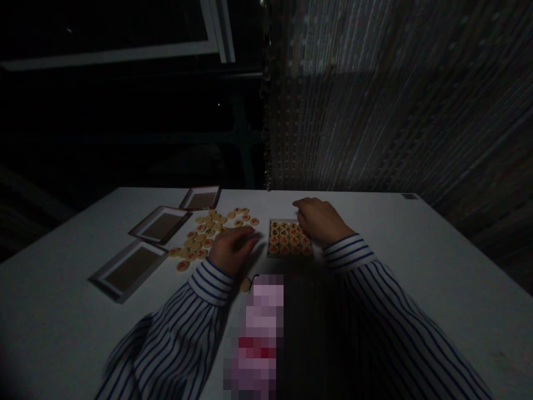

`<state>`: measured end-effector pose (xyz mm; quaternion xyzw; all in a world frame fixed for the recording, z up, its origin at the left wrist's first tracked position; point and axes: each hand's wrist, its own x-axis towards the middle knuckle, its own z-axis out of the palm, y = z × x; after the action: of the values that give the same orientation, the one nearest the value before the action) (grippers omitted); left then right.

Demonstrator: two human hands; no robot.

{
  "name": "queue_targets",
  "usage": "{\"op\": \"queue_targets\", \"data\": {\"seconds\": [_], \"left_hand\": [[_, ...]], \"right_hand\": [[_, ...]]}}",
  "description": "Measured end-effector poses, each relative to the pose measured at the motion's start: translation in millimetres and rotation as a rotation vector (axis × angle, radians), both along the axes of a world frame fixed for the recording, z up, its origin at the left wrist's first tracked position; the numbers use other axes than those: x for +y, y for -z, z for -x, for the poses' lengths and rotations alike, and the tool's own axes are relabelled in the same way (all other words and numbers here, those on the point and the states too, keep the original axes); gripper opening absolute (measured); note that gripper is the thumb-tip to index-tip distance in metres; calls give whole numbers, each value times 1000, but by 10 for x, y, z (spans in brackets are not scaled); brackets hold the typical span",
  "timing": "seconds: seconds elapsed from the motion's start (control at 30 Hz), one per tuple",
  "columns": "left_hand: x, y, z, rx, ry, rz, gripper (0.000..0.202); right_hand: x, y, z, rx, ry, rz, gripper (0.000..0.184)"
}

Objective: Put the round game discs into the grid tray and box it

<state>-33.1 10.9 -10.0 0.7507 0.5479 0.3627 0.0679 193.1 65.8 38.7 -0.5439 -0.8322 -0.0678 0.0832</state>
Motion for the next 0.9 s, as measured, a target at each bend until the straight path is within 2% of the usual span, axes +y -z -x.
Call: {"op": "queue_targets", "data": {"seconds": [0.23,0.37,0.47,0.67,0.77,0.9], "left_hand": [[-28,-174,110,-98,29,-18,22],[-70,-317,285,-148,-20,-17,24],[-80,-369,459,-187,-75,-18,26],[-115,-351,799,-280,-99,24,25],[-155,-304,928,-309,-102,50,24],[-175,-210,1078,-322,-167,40,23]], "right_hand": [[-69,-85,74,25,-51,-72,40],[-106,-117,136,24,-72,-88,39],[-146,-146,193,41,-91,-97,39],[-252,-183,328,61,-151,-101,38],[-302,-183,410,65,-174,-101,38],[-350,-191,530,58,-203,-97,37]]}}
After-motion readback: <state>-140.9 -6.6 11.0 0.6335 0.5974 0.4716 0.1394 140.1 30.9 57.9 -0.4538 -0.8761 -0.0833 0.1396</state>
